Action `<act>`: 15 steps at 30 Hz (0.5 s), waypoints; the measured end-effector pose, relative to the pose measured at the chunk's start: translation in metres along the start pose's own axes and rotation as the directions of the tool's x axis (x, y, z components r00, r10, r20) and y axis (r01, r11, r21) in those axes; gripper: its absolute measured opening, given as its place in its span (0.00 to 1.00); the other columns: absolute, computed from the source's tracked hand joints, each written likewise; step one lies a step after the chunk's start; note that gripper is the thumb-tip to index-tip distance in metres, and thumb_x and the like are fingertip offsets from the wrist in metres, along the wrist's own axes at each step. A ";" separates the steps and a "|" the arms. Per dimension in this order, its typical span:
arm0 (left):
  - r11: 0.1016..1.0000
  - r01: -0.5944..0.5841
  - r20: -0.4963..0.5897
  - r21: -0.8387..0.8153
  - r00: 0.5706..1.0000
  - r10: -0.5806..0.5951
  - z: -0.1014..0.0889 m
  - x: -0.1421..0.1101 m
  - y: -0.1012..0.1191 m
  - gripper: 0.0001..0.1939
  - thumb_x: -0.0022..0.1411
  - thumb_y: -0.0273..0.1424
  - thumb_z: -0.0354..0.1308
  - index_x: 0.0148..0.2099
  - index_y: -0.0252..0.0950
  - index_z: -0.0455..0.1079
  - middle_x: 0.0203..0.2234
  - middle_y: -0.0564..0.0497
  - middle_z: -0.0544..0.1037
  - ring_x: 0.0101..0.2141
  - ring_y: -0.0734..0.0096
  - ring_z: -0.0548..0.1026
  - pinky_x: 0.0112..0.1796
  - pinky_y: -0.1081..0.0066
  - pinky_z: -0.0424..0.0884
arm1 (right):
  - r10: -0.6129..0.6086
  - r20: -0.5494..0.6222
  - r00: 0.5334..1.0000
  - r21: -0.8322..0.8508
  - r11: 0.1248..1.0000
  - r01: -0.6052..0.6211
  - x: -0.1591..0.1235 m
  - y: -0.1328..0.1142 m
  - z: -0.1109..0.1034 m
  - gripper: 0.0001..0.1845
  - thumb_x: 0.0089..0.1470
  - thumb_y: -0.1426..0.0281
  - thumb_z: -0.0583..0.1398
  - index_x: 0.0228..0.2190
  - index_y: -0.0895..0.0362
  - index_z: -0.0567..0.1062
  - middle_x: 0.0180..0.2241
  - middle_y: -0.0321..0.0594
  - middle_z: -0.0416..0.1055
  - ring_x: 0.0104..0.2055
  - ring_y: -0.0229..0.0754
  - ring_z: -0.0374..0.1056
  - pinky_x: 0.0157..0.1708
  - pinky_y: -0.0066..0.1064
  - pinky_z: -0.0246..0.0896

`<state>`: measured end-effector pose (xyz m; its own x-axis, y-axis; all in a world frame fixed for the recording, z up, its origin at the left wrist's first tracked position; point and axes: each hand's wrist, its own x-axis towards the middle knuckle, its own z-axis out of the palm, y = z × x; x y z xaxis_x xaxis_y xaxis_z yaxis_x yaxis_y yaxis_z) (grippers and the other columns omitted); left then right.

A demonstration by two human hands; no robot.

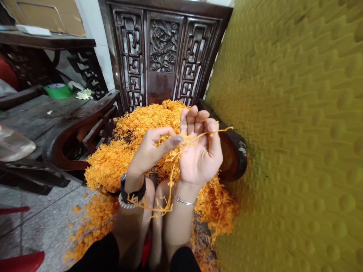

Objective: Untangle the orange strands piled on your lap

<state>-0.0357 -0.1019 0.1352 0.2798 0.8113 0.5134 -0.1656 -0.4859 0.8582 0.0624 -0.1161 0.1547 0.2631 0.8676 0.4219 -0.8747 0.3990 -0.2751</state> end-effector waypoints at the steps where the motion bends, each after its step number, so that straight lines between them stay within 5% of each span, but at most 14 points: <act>1: 0.999 0.004 0.032 0.053 0.999 -0.005 0.002 0.000 0.000 0.19 0.54 0.46 0.57 0.25 0.35 0.65 0.19 0.57 0.62 0.22 0.79 0.59 0.23 0.75 0.57 | 0.008 0.027 1.000 -0.036 0.999 -0.007 0.000 0.001 -0.002 0.11 0.55 0.74 0.51 0.24 0.54 0.69 0.34 0.34 0.72 0.47 0.36 0.68 0.53 0.40 0.61; 6: 0.994 -0.007 0.041 0.108 0.999 0.003 0.005 0.001 -0.005 0.18 0.59 0.44 0.53 0.26 0.34 0.64 0.20 0.56 0.62 0.23 0.78 0.59 0.26 0.74 0.57 | -0.021 0.143 0.990 -0.364 0.929 0.072 0.000 0.007 -0.003 0.09 0.55 0.68 0.54 0.27 0.52 0.72 0.38 0.35 0.72 0.52 0.38 0.65 0.54 0.39 0.60; 12: 0.997 -0.078 -0.240 -0.027 0.968 0.069 0.003 0.002 -0.004 0.20 0.60 0.44 0.52 0.23 0.36 0.56 0.17 0.58 0.56 0.20 0.79 0.55 0.22 0.74 0.53 | -0.200 0.149 0.968 -0.718 0.652 0.245 -0.004 0.013 0.001 0.18 0.59 0.59 0.48 0.33 0.54 0.74 0.40 0.39 0.69 0.48 0.37 0.65 0.52 0.33 0.56; 15: 0.998 -0.070 -0.324 0.005 0.944 0.067 0.001 0.001 -0.001 0.21 0.61 0.45 0.49 0.23 0.36 0.56 0.17 0.57 0.57 0.20 0.78 0.55 0.22 0.73 0.52 | 0.053 0.211 0.976 -0.875 0.455 0.164 -0.005 0.009 -0.005 0.11 0.55 0.61 0.55 0.31 0.55 0.71 0.32 0.35 0.66 0.36 0.33 0.63 0.39 0.27 0.58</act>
<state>-0.0349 -0.1012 0.1348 -0.0536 0.8382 0.5427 -0.1801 -0.5427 0.8204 0.0552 -0.1156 0.1457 0.1246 0.8056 0.5792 0.0015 0.5836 -0.8121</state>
